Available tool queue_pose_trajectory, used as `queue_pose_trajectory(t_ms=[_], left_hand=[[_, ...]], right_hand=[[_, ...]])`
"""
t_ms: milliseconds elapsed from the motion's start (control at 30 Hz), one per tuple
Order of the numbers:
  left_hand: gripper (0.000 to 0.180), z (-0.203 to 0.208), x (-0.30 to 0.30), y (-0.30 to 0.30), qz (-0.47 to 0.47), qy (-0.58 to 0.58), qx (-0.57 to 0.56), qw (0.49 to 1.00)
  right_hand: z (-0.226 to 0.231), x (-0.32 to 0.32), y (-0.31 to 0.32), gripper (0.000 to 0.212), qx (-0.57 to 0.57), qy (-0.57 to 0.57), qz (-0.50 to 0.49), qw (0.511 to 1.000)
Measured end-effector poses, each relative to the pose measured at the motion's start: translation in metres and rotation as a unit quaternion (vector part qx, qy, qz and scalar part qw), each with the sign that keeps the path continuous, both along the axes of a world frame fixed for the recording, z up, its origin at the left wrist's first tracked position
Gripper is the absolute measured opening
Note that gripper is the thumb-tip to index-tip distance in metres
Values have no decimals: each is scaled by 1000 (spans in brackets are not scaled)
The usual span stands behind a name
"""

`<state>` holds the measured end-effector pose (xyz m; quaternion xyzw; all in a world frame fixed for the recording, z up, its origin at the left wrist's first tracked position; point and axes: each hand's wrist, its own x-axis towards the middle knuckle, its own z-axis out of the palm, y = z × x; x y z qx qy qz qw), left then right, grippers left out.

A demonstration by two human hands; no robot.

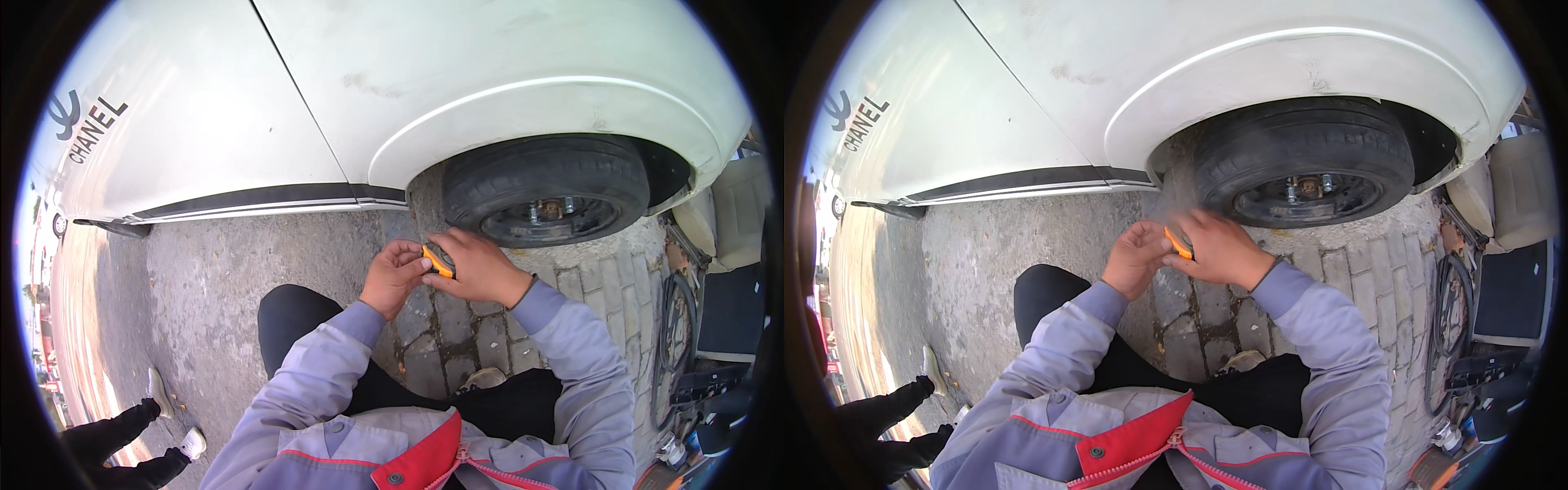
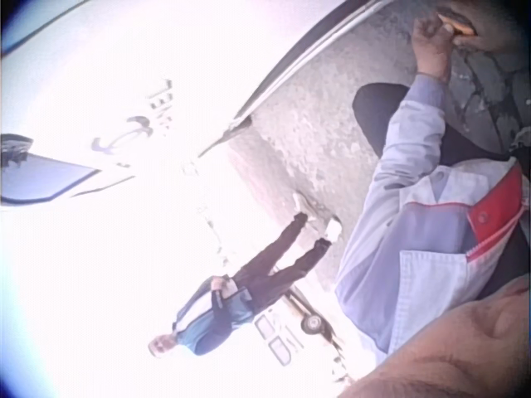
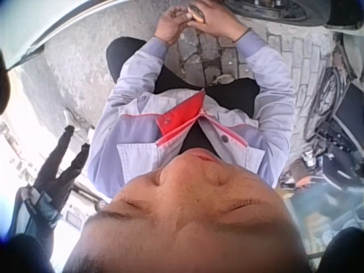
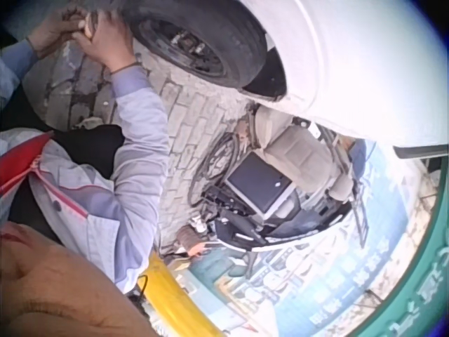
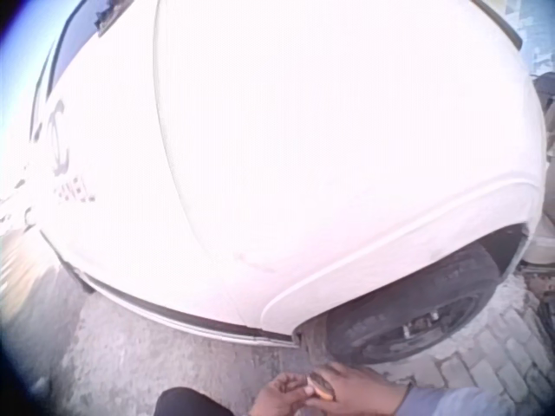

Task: The person uses a tape measure to measure the wheel arch and tire clearance on a white car. They measure multiple points around the front and rear wheel wells, then inspect the front bumper area.

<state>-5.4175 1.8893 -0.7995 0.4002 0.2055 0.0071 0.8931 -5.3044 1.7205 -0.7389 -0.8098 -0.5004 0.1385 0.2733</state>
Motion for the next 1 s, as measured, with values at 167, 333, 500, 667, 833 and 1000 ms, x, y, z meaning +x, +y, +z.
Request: queue_pose_trajectory(t_ms=[167, 333, 500, 667, 833, 1000], left_hand=[[17, -10, 6, 8, 27, 4, 112, 993], [14, -16, 18, 16, 41, 30, 108, 993], [10, -29, 47, 30, 118, 63, 17, 991], [10, -50, 69, 21, 110, 49, -43, 992], [10, -57, 76, 15, 134, 36, -88, 986], [11, -55, 76, 14, 150, 55, -99, 982]], right_hand=[[-2, 13, -16, 58, -61, 12, 2, 998], [-5, 59, -48, 52, -213, 102, -44, 971], [-10, 95, -91, 45, -278, 134, -102, 946], [-20, 109, -120, 34, -279, 95, -144, 945], [-25, 107, -123, 29, -244, 28, -135, 960], [-18, 99, -115, 23, -239, -38, -165, 956]])
